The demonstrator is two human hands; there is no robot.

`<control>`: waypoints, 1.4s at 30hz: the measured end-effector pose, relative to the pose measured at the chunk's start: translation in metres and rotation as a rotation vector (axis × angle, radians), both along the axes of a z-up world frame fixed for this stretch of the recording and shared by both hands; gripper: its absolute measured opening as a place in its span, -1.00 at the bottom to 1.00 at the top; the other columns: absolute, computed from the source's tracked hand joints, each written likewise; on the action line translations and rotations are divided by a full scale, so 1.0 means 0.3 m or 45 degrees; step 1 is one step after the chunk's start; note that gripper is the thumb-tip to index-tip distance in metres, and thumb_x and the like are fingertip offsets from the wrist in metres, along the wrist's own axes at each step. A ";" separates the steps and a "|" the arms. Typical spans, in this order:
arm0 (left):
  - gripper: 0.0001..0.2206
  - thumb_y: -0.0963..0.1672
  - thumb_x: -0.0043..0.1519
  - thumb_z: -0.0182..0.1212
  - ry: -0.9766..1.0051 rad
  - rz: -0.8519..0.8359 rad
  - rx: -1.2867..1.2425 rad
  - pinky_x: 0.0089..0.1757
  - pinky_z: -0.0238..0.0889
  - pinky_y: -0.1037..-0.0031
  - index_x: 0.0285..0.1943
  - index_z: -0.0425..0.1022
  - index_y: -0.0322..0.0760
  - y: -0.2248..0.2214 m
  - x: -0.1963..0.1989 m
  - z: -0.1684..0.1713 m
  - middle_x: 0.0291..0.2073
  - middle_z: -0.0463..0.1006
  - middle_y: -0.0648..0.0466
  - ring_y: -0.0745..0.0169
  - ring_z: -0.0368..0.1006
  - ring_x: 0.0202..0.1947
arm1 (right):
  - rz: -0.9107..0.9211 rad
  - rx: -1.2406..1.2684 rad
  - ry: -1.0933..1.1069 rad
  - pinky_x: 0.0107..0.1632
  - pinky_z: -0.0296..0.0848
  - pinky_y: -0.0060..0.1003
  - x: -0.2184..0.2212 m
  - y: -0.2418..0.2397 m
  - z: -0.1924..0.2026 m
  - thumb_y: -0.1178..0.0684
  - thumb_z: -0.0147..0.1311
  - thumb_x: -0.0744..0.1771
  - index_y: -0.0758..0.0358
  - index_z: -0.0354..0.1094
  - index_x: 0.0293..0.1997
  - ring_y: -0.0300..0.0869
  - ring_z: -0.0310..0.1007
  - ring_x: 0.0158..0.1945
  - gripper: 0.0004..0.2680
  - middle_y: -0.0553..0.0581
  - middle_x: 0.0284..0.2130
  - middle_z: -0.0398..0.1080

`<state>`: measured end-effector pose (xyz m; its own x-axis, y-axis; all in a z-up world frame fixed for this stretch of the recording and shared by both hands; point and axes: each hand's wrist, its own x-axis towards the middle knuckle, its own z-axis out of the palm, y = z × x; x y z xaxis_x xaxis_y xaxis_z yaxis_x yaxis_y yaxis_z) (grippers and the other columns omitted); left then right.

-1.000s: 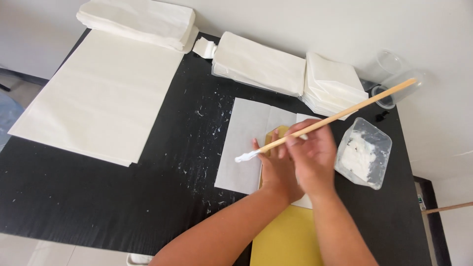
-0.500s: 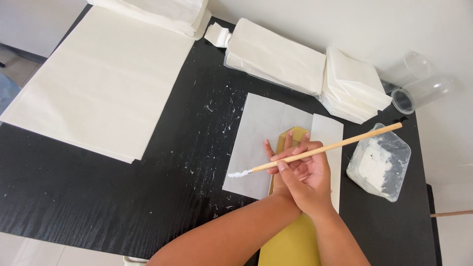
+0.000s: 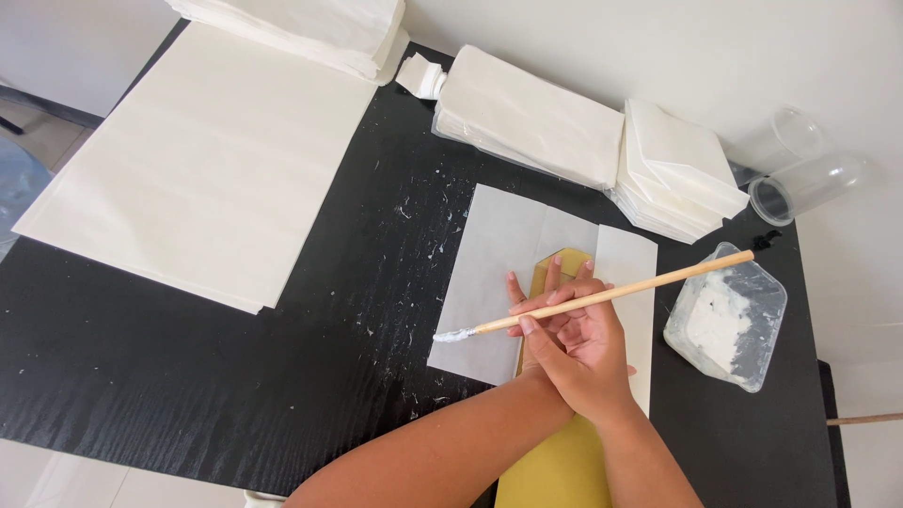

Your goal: Folding and gluing paper to assemble paper bags using a template and a brush.

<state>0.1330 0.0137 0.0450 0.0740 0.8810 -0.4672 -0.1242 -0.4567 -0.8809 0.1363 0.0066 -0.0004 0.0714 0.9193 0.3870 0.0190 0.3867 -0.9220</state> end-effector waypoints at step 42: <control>-0.86 -0.28 0.17 0.26 0.072 -0.002 0.010 -0.02 0.18 0.45 -0.17 0.56 -0.22 -0.006 -0.004 0.009 -0.33 0.67 0.23 0.38 0.57 -0.09 | 0.110 0.010 -0.080 0.10 0.40 -0.08 -0.018 0.000 0.021 0.29 0.01 0.35 0.19 0.10 -0.10 -0.14 0.61 -0.39 -0.84 0.25 -0.29 0.48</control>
<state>0.1319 0.0119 0.0477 0.0488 0.8846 -0.4638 -0.1747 -0.4496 -0.8760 0.1309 0.0066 0.0060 -0.0327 0.9180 0.3952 0.0432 0.3963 -0.9171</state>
